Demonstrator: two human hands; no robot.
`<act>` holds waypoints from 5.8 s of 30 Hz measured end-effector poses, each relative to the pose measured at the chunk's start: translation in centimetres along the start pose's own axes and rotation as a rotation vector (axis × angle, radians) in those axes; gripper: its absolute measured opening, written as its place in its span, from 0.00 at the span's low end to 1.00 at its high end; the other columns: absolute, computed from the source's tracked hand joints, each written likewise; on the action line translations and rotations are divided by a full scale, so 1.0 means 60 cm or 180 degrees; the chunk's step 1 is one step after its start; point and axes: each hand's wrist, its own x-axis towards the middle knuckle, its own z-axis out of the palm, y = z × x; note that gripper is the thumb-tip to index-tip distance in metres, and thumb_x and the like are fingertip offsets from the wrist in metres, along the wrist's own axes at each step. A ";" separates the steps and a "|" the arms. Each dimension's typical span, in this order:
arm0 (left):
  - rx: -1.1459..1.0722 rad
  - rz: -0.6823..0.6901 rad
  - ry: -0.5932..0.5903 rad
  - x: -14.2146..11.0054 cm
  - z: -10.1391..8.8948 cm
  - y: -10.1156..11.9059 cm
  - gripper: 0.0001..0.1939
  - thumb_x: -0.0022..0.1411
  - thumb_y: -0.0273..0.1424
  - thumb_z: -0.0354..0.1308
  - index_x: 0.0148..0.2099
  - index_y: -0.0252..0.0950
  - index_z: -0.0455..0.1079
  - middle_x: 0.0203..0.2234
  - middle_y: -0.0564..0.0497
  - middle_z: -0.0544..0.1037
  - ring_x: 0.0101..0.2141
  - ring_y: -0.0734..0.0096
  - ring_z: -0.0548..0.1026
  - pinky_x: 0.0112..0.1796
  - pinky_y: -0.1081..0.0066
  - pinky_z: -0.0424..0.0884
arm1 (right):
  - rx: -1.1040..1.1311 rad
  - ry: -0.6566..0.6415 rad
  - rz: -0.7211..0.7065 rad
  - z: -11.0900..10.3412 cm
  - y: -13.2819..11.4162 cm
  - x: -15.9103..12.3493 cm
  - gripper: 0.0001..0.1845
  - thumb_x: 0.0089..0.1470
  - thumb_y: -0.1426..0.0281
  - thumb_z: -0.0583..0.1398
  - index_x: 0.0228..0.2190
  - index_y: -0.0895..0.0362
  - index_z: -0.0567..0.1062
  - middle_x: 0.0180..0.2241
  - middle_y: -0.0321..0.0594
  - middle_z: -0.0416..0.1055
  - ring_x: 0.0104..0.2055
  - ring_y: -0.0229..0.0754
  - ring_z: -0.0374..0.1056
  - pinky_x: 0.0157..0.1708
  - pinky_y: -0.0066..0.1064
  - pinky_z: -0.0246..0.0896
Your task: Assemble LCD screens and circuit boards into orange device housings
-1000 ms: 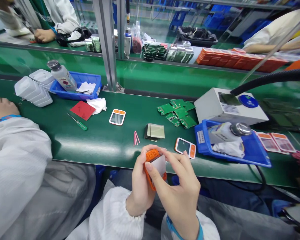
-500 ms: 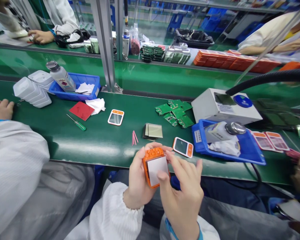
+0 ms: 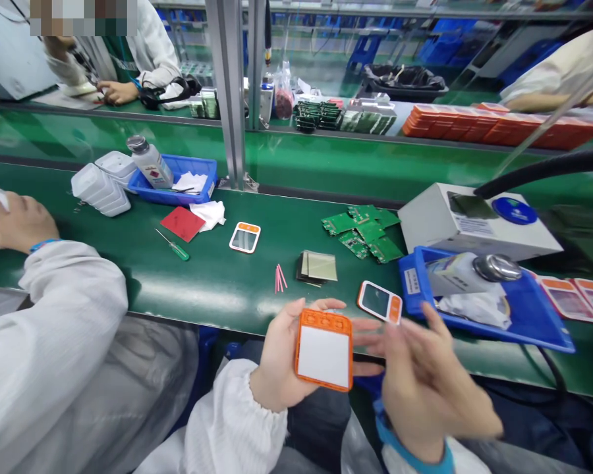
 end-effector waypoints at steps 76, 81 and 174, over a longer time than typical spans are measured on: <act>0.0114 0.0172 0.0435 -0.069 0.045 -0.016 0.15 0.50 0.33 0.58 0.41 0.34 0.73 0.33 0.47 0.78 0.33 0.69 0.75 0.35 0.74 0.67 | -0.0745 -0.2662 -0.1746 -0.050 -0.124 0.075 0.12 0.60 0.80 0.51 0.35 0.57 0.72 0.32 0.38 0.71 0.34 0.39 0.63 0.47 0.43 0.45; 0.0109 0.0162 0.0434 -0.068 0.044 -0.017 0.15 0.49 0.32 0.58 0.41 0.33 0.73 0.32 0.48 0.78 0.30 0.72 0.74 0.31 0.77 0.65 | -0.0813 -0.2662 -0.1750 -0.049 -0.127 0.072 0.15 0.60 0.82 0.48 0.34 0.57 0.72 0.32 0.38 0.71 0.34 0.39 0.64 0.48 0.44 0.44; 0.0130 -0.0039 -0.0920 -0.049 -0.024 0.000 0.17 0.62 0.39 0.56 0.50 0.37 0.74 0.46 0.42 0.77 0.43 0.59 0.77 0.44 0.62 0.71 | 0.4179 -0.4397 0.2021 0.084 0.000 0.100 0.51 0.37 0.63 0.73 0.59 0.53 0.58 0.38 0.39 0.71 0.42 0.45 0.72 0.40 0.34 0.67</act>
